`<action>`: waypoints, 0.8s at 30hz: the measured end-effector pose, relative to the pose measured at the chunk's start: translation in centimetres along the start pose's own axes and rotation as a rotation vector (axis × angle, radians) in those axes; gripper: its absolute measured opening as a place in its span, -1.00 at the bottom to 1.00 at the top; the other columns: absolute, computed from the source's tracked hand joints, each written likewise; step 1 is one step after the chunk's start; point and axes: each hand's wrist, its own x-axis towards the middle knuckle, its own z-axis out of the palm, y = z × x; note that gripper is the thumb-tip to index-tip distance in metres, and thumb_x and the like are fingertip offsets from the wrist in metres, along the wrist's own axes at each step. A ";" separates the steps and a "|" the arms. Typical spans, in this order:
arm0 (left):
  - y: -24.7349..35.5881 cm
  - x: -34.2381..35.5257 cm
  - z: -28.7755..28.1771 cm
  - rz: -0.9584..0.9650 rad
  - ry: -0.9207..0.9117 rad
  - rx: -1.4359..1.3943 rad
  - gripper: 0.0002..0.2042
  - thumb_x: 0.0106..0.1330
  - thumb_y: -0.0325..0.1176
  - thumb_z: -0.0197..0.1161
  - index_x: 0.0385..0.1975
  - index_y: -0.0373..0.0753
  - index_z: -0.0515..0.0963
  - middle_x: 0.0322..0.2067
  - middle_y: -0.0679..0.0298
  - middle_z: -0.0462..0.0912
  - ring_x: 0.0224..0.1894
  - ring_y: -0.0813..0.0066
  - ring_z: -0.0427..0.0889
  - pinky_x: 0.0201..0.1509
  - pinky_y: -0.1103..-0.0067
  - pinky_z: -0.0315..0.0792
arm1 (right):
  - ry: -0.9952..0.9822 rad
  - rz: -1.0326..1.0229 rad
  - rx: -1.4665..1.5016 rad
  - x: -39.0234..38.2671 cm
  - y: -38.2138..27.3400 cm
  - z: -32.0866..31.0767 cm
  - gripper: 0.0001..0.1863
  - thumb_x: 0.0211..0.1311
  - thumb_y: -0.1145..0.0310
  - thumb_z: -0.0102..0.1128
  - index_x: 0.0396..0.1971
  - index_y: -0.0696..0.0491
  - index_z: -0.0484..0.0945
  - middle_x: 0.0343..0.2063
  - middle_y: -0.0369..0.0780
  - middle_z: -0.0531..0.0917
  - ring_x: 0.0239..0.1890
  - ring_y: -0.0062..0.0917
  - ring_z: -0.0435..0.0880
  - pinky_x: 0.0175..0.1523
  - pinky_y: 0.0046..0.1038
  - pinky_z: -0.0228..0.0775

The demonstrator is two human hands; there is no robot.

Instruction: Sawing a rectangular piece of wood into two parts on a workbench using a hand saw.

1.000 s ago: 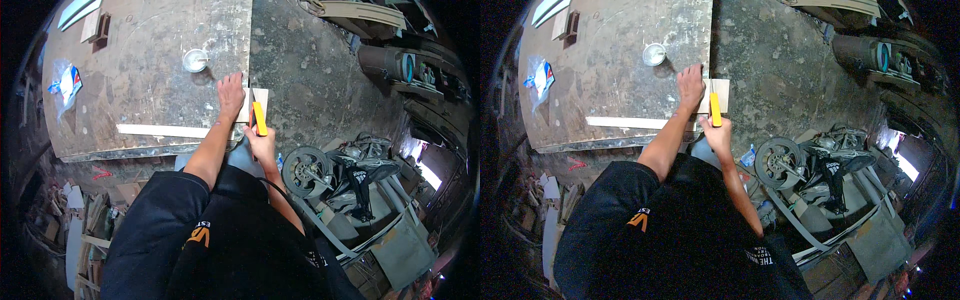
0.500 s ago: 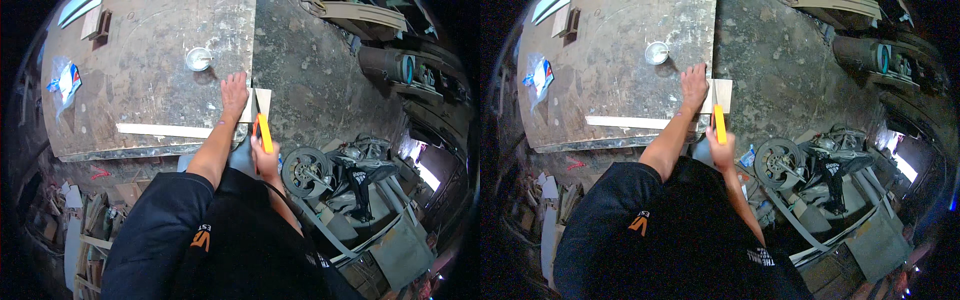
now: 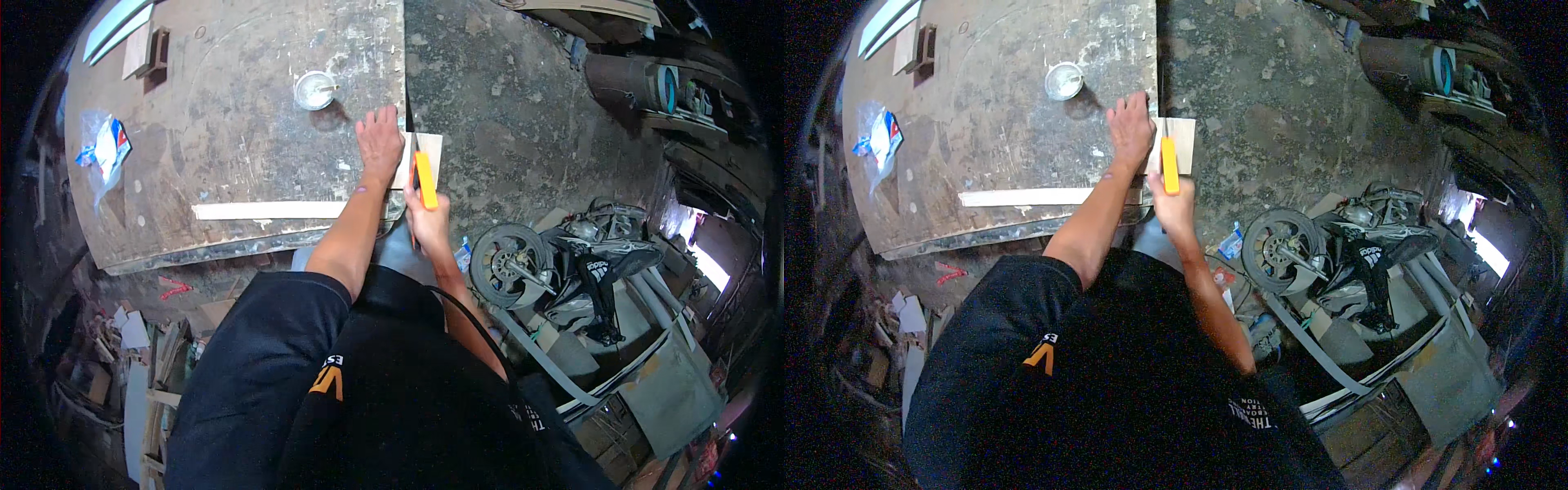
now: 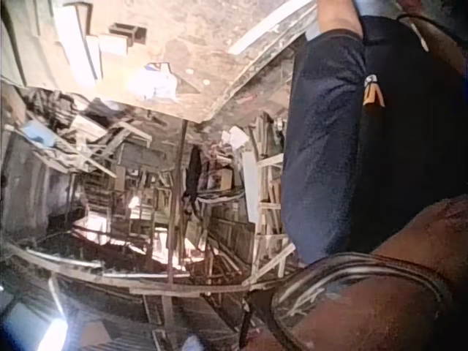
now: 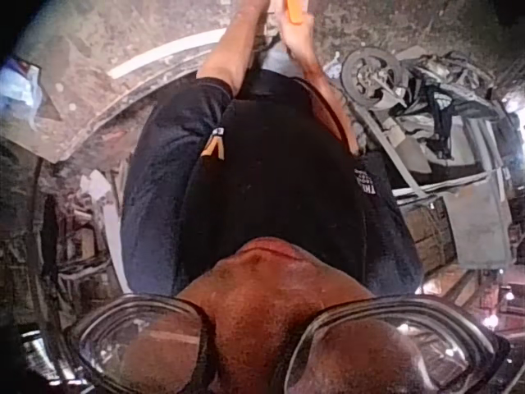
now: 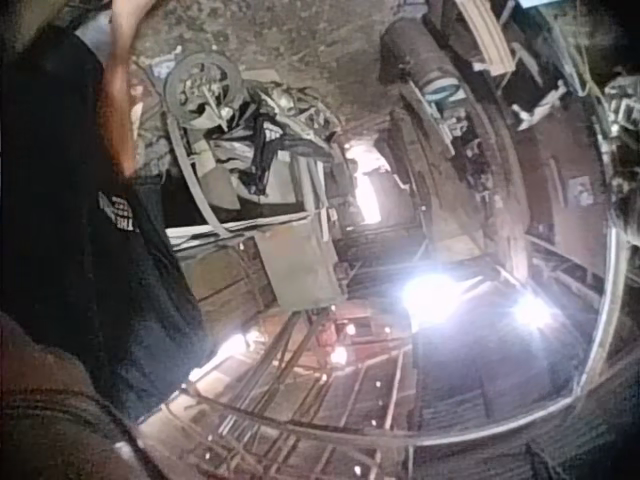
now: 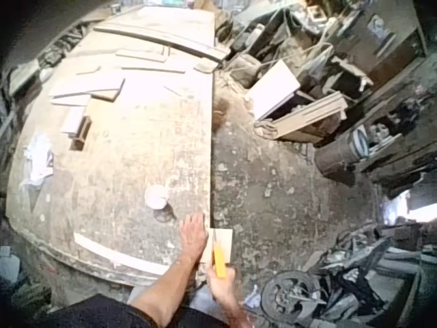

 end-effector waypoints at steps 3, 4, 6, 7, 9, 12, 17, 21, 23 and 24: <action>-1.3 -0.4 0.0 -0.068 -0.030 0.011 -0.74 0.10 -0.37 0.19 -0.17 -0.10 0.50 -0.28 0.30 0.56 -0.13 0.30 0.52 -0.11 0.31 0.31 | -0.057 0.059 0.035 -4.7 -0.7 -0.7 -0.59 0.28 0.29 0.32 -0.72 0.02 0.37 -0.79 -0.46 0.38 -0.76 -0.75 0.32 -0.64 -0.56 0.11; -1.4 -1.3 -0.1 -0.071 -0.040 0.012 -0.74 0.10 -0.37 0.19 -0.17 -0.10 0.50 -0.28 0.30 0.56 -0.13 0.30 0.52 -0.11 0.31 0.31 | -0.056 0.069 0.034 -5.5 0.0 -0.7 -0.59 0.28 0.29 0.32 -0.72 0.02 0.37 -0.79 -0.46 0.38 -0.76 -0.75 0.32 -0.64 -0.56 0.11; 0.0 -0.6 0.3 -0.047 -0.022 -0.005 -0.74 0.08 -0.37 0.21 -0.19 -0.09 0.50 -0.27 0.32 0.56 -0.13 0.29 0.52 -0.12 0.31 0.31 | -0.018 -0.025 -0.071 -4.4 1.4 -0.8 -0.60 0.29 0.32 0.30 -0.73 0.02 0.39 -0.79 -0.45 0.38 -0.75 -0.75 0.32 -0.61 -0.55 0.13; 0.3 0.0 0.5 -0.048 -0.020 -0.017 -0.74 0.06 -0.37 0.22 -0.21 -0.09 0.49 -0.26 0.32 0.56 -0.13 0.28 0.52 -0.12 0.32 0.32 | -0.035 -0.213 -0.116 -2.4 2.9 -0.6 -0.58 0.29 0.32 0.30 -0.75 0.03 0.39 -0.79 -0.45 0.38 -0.75 -0.75 0.30 -0.61 -0.55 0.12; -0.2 -0.3 0.7 -0.060 -0.018 -0.003 -0.75 0.06 -0.38 0.22 -0.22 -0.10 0.49 -0.26 0.32 0.56 -0.14 0.28 0.52 -0.12 0.32 0.32 | -0.030 -0.139 -0.089 -2.7 1.8 0.4 -0.60 0.31 0.30 0.30 -0.70 0.00 0.37 -0.79 -0.46 0.36 -0.78 -0.76 0.28 -0.65 -0.58 0.08; -0.7 -0.3 0.7 -0.069 -0.002 0.006 -0.77 0.06 -0.39 0.22 -0.23 -0.10 0.49 -0.27 0.30 0.56 -0.14 0.28 0.53 -0.12 0.31 0.33 | -0.021 -0.089 -0.121 -2.3 0.8 -1.1 -0.64 0.34 0.22 0.28 -0.60 0.00 0.38 -0.74 -0.46 0.37 -0.76 -0.78 0.30 -0.67 -0.62 0.07; -0.5 -0.1 0.8 -0.077 0.000 0.018 -0.77 0.09 -0.38 0.21 -0.22 -0.10 0.49 -0.28 0.29 0.56 -0.13 0.28 0.53 -0.08 0.31 0.34 | -0.031 -0.193 -0.114 -3.8 -0.5 -0.2 -0.67 0.27 0.28 0.35 -0.58 0.12 0.47 -0.68 -0.46 0.42 -0.61 -0.74 0.32 -0.50 -0.56 0.20; -0.4 -0.1 0.5 -0.082 0.010 0.021 -0.75 0.08 -0.36 0.23 -0.20 -0.10 0.49 -0.27 0.30 0.56 -0.12 0.29 0.53 -0.07 0.31 0.35 | 0.114 -0.391 -0.260 -3.8 -1.5 -0.1 -0.63 0.13 0.30 0.47 -0.66 0.11 0.44 -0.72 -0.43 0.42 -0.62 -0.74 0.33 -0.52 -0.54 0.21; -0.5 -0.1 0.6 -0.082 0.011 -0.006 -0.74 0.06 -0.35 0.24 -0.21 -0.09 0.49 -0.27 0.32 0.56 -0.11 0.29 0.52 -0.08 0.32 0.35 | 0.132 -0.355 -0.298 -2.5 0.3 -0.2 -0.62 0.13 0.31 0.47 -0.68 0.11 0.43 -0.74 -0.43 0.41 -0.64 -0.74 0.32 -0.53 -0.53 0.20; 0.0 -0.1 0.4 -0.084 0.007 -0.008 -0.74 0.06 -0.35 0.24 -0.21 -0.09 0.49 -0.27 0.32 0.56 -0.11 0.29 0.52 -0.08 0.32 0.35 | 0.157 -0.315 -0.335 -2.0 0.5 -0.1 -0.61 0.13 0.31 0.46 -0.70 0.11 0.43 -0.75 -0.43 0.40 -0.66 -0.74 0.31 -0.54 -0.53 0.19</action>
